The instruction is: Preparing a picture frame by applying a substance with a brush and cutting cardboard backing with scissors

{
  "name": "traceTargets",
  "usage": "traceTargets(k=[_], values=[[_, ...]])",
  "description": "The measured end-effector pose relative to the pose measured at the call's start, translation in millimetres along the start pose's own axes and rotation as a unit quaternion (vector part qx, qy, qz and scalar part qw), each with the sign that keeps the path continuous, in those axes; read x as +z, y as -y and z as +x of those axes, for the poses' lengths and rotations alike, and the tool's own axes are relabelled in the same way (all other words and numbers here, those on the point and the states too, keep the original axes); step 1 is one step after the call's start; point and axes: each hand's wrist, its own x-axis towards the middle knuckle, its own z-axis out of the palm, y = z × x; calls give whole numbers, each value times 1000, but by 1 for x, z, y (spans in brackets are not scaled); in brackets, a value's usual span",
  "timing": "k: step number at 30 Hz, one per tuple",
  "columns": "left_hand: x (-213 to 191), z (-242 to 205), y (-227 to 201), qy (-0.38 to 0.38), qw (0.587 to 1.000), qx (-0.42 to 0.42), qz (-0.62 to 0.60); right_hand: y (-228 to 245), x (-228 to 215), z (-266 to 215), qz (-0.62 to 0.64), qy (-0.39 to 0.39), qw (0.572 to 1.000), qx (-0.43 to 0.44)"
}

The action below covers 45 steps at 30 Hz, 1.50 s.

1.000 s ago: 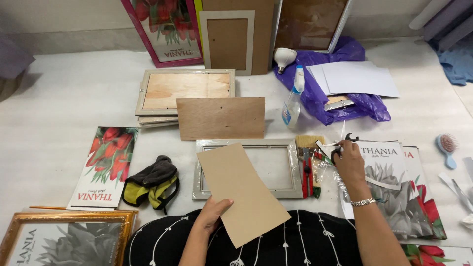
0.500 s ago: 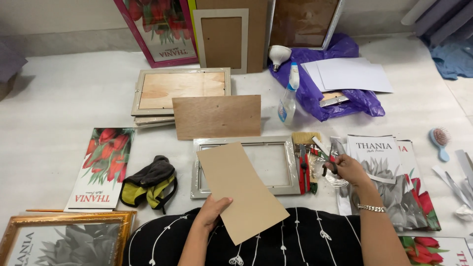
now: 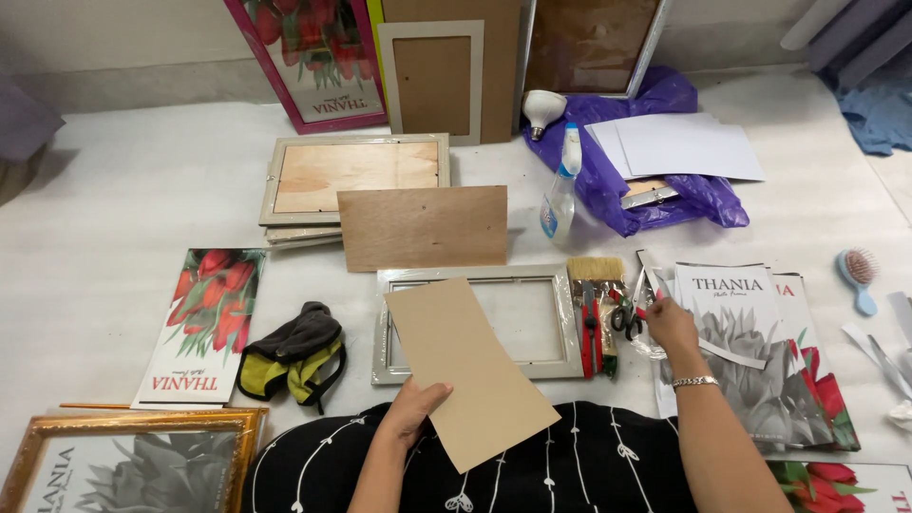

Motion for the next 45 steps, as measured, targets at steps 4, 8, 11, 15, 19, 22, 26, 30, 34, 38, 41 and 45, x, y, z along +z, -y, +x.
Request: traceTargets(k=[4, 8, 11, 15, 19, 22, 26, 30, 34, 38, 41, 45], values=[[4, -2, -6, -15, 999, -17, 36, -5, 0, 6, -42, -21, 999, 20], [2, 4, -2, -11, 999, -20, 33, 7, -4, 2, -121, 15, 992, -26], [0, 8, 1, -14, 999, -21, 33, -5, 15, 25, -116, 1, 992, -49], [-1, 11, 3, -21, 999, -23, 35, 12, 5, 6, -143, 61, 988, -24], [1, 8, 0, -18, 998, -31, 43, 12, 5, 8, -198, 76, 977, -29], [0, 9, 2, -13, 999, -24, 33, 5, 8, 13, -130, 36, 990, -37], [1, 8, 0, -18, 999, -29, 36, -35, 36, 46, -37, -63, 997, -36], [2, 7, -4, -26, 998, -39, 34, 5, -10, 10, 43, -27, 996, 80], [6, 6, -8, -39, 996, -46, 70, 0, 9, 21, 15, -7, 997, 69], [6, 7, -8, -37, 996, -51, 57, 20, -2, 16, 13, -13, 999, 33], [6, 7, -7, -40, 996, -58, 55, -10, 27, 46, 9, -35, 999, 8], [3, 8, -6, -36, 997, -54, 36, -18, 37, 57, 44, -63, 997, 22]])
